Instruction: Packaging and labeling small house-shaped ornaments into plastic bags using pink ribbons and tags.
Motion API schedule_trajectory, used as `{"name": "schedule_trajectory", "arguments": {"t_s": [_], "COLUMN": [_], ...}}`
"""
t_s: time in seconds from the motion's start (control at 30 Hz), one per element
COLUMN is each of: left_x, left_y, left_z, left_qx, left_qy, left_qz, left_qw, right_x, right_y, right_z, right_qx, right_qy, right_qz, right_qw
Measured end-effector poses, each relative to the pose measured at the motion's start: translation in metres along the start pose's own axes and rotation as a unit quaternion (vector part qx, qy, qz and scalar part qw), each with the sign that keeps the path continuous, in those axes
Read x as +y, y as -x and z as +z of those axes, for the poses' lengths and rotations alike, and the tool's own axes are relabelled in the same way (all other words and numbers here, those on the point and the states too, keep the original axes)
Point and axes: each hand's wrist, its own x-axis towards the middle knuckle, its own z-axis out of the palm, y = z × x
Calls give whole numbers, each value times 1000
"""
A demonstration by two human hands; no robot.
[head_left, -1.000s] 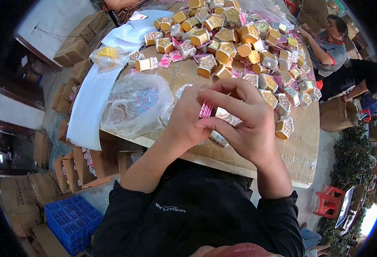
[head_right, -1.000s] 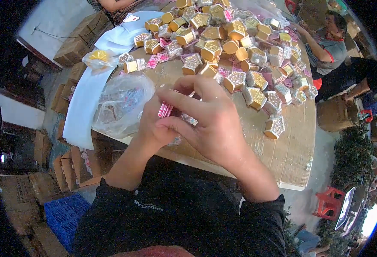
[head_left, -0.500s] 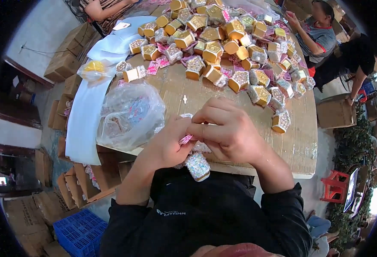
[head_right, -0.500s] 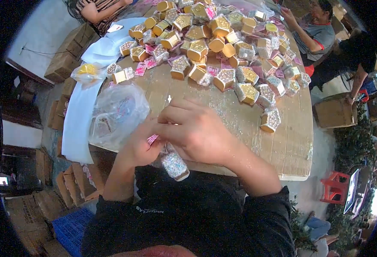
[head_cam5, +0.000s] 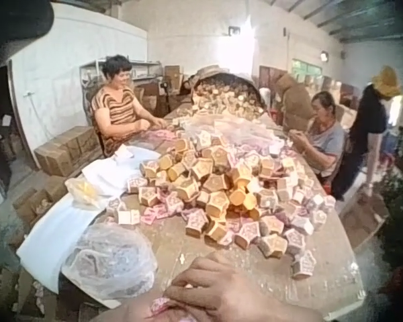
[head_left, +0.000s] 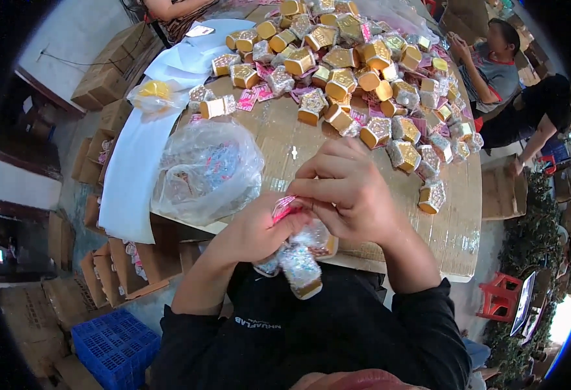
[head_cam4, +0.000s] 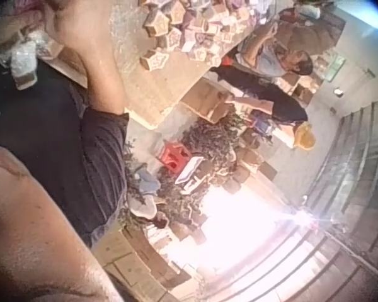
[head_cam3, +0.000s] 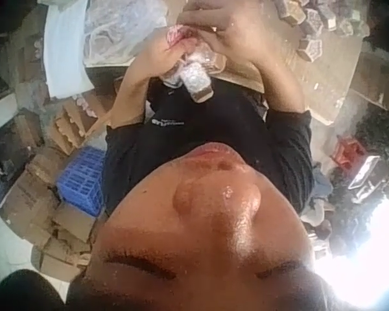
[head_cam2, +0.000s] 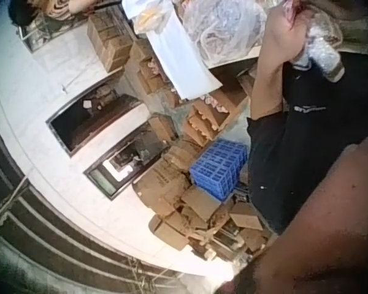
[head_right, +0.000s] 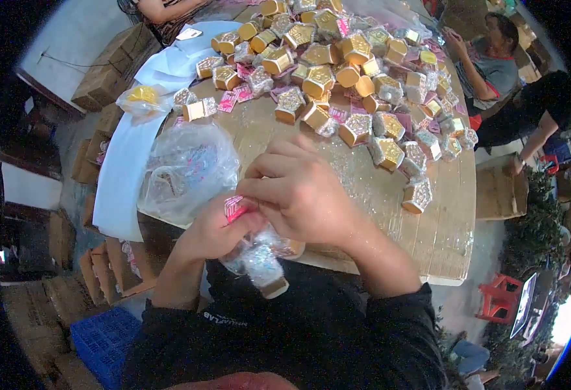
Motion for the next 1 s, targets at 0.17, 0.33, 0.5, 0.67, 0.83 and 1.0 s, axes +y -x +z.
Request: {"name": "schedule_trajectory", "arguments": {"t_s": [0.17,0.33,0.5,0.67,0.83,1.0], "left_x": [-30,-23,-30,-38,-48,-56], "left_y": [29,28,37,43,35,11], "left_z": [1,3,3,2,0,2], "left_qx": [75,113,180,181,172,191], "left_qy": [68,196,190,178,84,38], "left_qz": [-23,34,65,41,77,97], "left_qw": [995,974,963,966,978,976], "right_x": [45,239,273,256,137,62], "right_y": [-13,3,11,18,13,53], "right_z": [-14,-8,13,3,-56,-80], "right_qx": [-70,-185,-264,-157,53,175], "right_qy": [-123,296,293,243,149,41], "right_qz": [234,307,311,262,350,298], "right_qw": [962,885,865,921,923,937]}}
